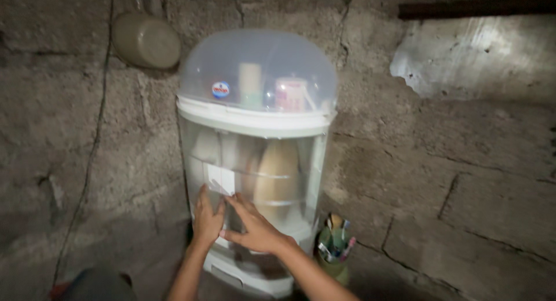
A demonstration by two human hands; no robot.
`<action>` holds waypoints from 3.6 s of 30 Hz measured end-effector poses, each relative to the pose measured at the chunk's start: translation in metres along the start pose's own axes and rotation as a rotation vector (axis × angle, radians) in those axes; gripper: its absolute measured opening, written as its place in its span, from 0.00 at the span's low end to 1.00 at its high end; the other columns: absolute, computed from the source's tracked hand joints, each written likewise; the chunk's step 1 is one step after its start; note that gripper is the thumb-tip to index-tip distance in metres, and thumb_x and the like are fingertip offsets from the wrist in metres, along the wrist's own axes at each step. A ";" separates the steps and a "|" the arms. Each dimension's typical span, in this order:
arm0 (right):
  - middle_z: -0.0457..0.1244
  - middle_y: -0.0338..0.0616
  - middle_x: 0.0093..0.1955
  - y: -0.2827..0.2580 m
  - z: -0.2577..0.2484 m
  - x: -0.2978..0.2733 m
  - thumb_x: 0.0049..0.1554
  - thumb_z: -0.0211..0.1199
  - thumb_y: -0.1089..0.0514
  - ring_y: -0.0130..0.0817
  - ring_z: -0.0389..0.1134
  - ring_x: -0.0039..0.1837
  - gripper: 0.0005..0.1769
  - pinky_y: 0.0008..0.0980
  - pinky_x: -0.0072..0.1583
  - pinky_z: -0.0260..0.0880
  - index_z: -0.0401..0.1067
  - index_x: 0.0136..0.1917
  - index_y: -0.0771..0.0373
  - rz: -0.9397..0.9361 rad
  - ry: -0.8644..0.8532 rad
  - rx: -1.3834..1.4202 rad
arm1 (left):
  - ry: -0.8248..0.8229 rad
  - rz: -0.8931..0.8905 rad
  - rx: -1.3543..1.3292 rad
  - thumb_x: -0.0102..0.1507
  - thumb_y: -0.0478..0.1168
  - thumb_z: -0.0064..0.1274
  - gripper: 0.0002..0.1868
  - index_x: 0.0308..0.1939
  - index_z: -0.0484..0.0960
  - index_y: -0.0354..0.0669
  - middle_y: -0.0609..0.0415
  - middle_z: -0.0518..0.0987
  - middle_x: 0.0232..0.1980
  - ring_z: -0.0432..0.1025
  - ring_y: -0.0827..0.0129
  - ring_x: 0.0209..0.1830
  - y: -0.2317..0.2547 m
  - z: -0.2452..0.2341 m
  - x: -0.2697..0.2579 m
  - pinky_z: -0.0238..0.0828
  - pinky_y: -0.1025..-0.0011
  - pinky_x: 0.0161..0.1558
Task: The person takes plates, bowls, a mug, and cutlery from a dish cabinet and organizes them on a dining table before portioning food from plastic bags into a bowl.
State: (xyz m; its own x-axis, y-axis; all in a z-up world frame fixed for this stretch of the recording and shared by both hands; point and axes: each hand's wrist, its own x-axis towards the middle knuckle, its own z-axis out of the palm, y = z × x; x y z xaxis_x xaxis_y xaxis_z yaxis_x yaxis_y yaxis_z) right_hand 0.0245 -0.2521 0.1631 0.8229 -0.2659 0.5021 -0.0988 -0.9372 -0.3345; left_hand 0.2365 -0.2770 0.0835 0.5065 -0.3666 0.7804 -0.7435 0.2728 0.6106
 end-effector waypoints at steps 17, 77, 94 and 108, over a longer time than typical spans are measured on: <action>0.30 0.77 0.83 0.022 0.050 0.050 0.53 0.71 0.47 0.72 0.35 0.84 0.60 0.55 0.78 0.48 0.36 0.85 0.54 0.115 0.156 0.031 | -0.055 0.030 -0.360 0.56 0.41 0.62 0.33 0.62 0.69 0.34 0.39 0.76 0.58 0.73 0.51 0.59 -0.038 0.015 0.064 0.68 0.58 0.61; 0.51 0.63 0.77 -0.072 0.099 0.032 0.47 0.66 0.52 0.59 0.48 0.79 0.48 0.72 0.73 0.37 0.55 0.77 0.70 0.442 0.066 -0.805 | -0.205 0.343 -0.017 0.59 0.30 0.52 0.28 0.66 0.75 0.34 0.40 0.70 0.71 0.64 0.43 0.69 -0.043 0.024 0.025 0.61 0.56 0.70; 0.29 0.73 0.82 0.036 0.086 0.052 0.47 0.69 0.59 0.76 0.30 0.80 0.53 0.63 0.75 0.42 0.50 0.81 0.48 0.755 0.557 -0.540 | -0.221 -0.091 -0.303 0.60 0.39 0.63 0.10 0.38 0.85 0.34 0.40 0.84 0.37 0.80 0.49 0.37 -0.037 0.140 0.033 0.75 0.60 0.41; 0.24 0.62 0.83 0.060 0.096 0.048 0.48 0.71 0.56 0.68 0.31 0.82 0.56 0.65 0.68 0.55 0.44 0.81 0.29 0.935 0.506 -0.470 | -0.129 -0.179 -0.703 0.71 0.37 0.46 0.07 0.48 0.72 0.36 0.47 0.76 0.38 0.70 0.63 0.36 -0.045 0.175 0.031 0.69 0.64 0.42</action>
State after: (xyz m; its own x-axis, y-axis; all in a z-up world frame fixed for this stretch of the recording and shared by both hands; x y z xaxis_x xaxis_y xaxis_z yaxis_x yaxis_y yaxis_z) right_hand 0.1121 -0.2990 0.0903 0.0121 -0.8589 0.5119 -0.8348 -0.2905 -0.4677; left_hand 0.2093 -0.4566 0.0561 0.5060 -0.5493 0.6650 -0.1763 0.6888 0.7032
